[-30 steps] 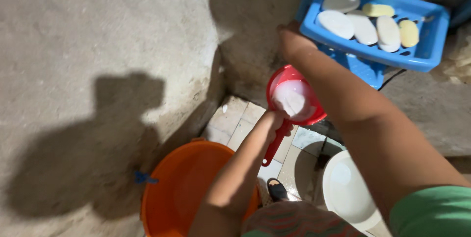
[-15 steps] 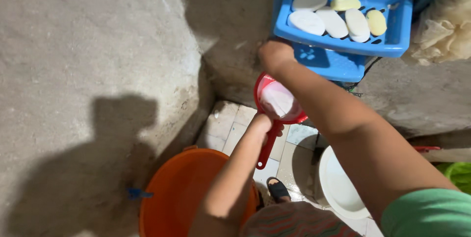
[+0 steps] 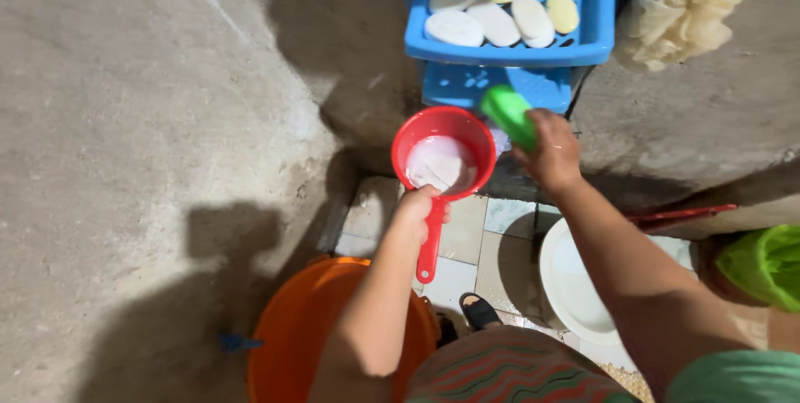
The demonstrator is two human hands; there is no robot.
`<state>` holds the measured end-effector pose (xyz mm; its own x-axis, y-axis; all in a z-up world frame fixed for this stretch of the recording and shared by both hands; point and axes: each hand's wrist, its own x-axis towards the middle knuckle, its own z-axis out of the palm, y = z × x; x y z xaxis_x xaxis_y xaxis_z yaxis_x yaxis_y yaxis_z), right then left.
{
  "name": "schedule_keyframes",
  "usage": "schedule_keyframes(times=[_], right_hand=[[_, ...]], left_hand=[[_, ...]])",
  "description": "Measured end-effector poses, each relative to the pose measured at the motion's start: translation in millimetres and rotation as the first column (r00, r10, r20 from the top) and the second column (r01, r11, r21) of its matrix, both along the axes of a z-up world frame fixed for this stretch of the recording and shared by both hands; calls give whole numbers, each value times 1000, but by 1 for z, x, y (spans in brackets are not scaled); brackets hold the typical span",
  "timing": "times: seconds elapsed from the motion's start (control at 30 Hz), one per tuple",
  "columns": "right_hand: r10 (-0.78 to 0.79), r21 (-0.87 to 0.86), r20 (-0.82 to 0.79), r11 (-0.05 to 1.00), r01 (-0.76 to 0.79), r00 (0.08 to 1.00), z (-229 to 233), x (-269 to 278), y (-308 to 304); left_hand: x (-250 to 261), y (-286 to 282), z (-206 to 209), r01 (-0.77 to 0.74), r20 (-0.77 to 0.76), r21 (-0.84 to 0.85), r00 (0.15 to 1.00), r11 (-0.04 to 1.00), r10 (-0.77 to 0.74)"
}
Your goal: The person holds a red plastic scoop filled with soapy water and uses a green sponge to scrub the inside of the scoop. They repeatedly rinse the sponge in the scoop and wring it out, occasionally dipping the scoop into a larger orange bucket to refresh the water.
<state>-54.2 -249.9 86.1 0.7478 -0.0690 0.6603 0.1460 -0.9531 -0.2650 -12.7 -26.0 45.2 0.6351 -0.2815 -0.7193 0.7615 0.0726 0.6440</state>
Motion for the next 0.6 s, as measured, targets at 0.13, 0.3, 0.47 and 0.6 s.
schedule_keyframes(times=[0.13,0.3,0.47,0.6], right_hand=[[-213,499,22,849,174,977,-15,-7,-15],[-232,933,29,355,57,972,-20,34,-49],[-192,933,-355,-10,359,915,-54,12,-31],[-130,980,-176,-120,161,976,-42,26,-30]], left_hand=[[-4,-4,12,51,22,-10,998,999,-50],[-9,-13,24,57,42,-30,998,998,-56],[-12,-20,23,48,62,-36,997,998,-46],[-3,-20,15,35,75,-15,997,999,-34]])
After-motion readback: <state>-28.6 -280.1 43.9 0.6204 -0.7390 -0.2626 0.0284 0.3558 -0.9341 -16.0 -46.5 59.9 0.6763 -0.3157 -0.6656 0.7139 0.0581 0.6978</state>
